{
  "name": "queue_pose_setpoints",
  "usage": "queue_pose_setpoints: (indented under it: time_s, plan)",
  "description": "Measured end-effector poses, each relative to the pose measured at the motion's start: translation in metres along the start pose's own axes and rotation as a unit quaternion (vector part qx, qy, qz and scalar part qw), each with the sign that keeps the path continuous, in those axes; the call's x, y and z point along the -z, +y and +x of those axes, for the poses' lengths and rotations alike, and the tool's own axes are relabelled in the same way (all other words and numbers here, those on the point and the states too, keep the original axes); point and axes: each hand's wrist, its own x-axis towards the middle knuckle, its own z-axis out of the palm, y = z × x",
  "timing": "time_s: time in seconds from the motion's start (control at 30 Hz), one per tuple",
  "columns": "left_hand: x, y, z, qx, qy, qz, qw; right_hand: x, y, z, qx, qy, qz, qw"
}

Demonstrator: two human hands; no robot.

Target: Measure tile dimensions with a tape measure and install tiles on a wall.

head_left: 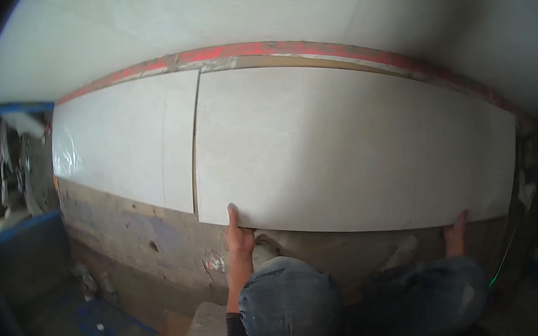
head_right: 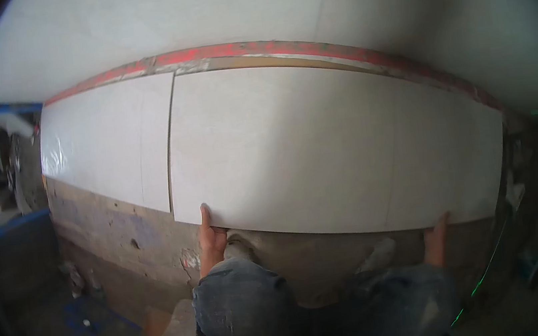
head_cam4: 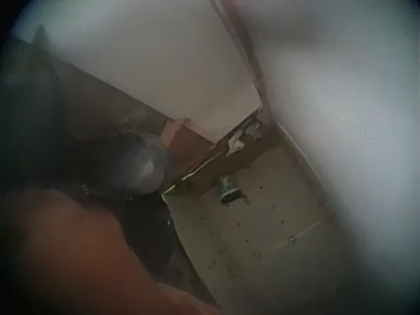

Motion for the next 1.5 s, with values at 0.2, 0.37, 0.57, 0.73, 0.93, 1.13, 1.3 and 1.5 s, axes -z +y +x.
queue_pose_setpoints:
  time_s: [0.2, 0.37, 0.57, 0.73, 0.93, 1.13, 1.3, 1.5]
  plan:
    - [0.024, 0.085, -0.048, 0.038, 0.068, 0.308, 0.948, -0.175, -0.019, 0.025, -0.165, -0.034, 0.121, 0.978]
    - [0.017, 0.087, -0.062, 0.022, 0.124, 0.41, 0.903, -0.188, -0.023, 0.026, -0.336, 0.094, 0.19, 0.918]
    - [0.023, 0.087, -0.054, -0.072, 0.184, 0.407, 0.892, -0.203, -0.023, 0.009, -0.351, 0.09, 0.184, 0.914]
    - [0.027, 0.076, -0.043, -0.088, 0.187, 0.392, 0.896, -0.194, -0.025, 0.005, -0.308, 0.078, 0.135, 0.938]
    - [0.026, 0.087, -0.044, -0.056, 0.188, 0.387, 0.901, -0.204, -0.028, -0.007, -0.327, 0.075, 0.115, 0.935]
    - [0.023, 0.078, -0.038, -0.056, 0.192, 0.351, 0.915, -0.18, -0.025, -0.004, -0.336, 0.08, 0.014, 0.938]
    - [0.026, 0.078, -0.043, -0.07, 0.221, 0.345, 0.909, -0.198, -0.032, -0.015, -0.331, 0.1, 0.012, 0.938]
    - [0.016, 0.079, -0.046, -0.082, 0.209, 0.407, 0.885, -0.198, -0.044, -0.015, -0.319, 0.131, -0.026, 0.938]
